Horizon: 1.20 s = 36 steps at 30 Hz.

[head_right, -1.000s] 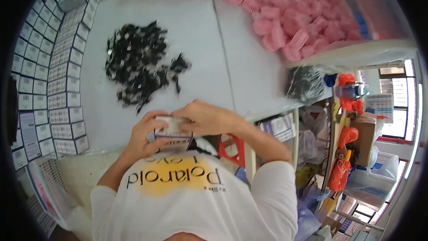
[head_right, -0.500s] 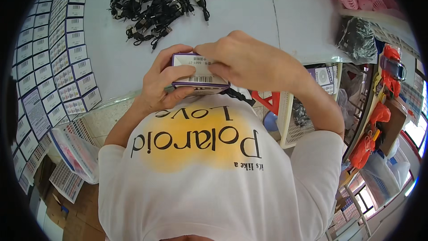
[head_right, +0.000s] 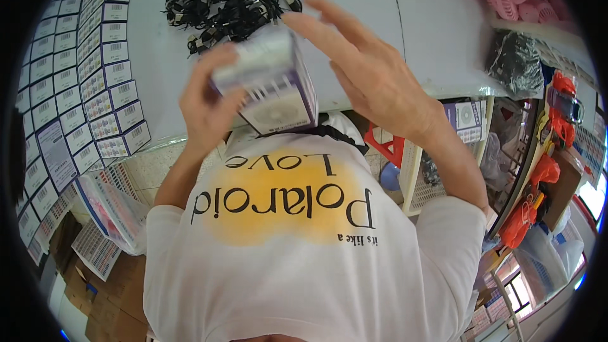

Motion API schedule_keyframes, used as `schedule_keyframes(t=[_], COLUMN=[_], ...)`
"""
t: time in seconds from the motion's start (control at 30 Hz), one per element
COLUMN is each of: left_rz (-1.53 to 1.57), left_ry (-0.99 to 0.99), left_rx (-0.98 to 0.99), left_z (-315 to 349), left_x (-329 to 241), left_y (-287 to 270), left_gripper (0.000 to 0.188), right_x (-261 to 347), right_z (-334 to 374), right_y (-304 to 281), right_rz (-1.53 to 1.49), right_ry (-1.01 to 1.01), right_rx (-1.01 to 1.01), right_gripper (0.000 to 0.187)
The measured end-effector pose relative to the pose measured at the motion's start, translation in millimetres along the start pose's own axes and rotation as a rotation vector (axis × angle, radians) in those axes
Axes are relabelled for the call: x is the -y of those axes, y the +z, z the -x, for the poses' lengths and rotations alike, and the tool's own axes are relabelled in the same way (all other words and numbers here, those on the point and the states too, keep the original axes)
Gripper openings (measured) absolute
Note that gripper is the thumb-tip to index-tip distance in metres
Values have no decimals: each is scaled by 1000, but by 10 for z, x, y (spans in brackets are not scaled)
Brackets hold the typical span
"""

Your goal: Packing mini handheld fans and their accessories into retail boxes.

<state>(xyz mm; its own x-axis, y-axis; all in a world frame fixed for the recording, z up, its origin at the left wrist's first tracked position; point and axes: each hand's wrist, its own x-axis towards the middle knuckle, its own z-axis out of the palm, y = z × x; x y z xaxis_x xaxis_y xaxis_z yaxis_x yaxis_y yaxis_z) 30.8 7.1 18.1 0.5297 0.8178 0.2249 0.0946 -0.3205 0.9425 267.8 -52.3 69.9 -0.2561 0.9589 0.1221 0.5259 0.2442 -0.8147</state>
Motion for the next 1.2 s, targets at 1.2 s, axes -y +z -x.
schedule_keyframes(t=[1.2], left_rz=[75], left_ry=[-298], left_rx=[-69], left_z=[-83], left_x=[93], left_y=[-420], left_gripper=[70], right_x=[-2127], right_z=[-3124], right_y=[-1332], right_rz=[750], right_ry=[60], right_rx=[-357], right_gripper=[76])
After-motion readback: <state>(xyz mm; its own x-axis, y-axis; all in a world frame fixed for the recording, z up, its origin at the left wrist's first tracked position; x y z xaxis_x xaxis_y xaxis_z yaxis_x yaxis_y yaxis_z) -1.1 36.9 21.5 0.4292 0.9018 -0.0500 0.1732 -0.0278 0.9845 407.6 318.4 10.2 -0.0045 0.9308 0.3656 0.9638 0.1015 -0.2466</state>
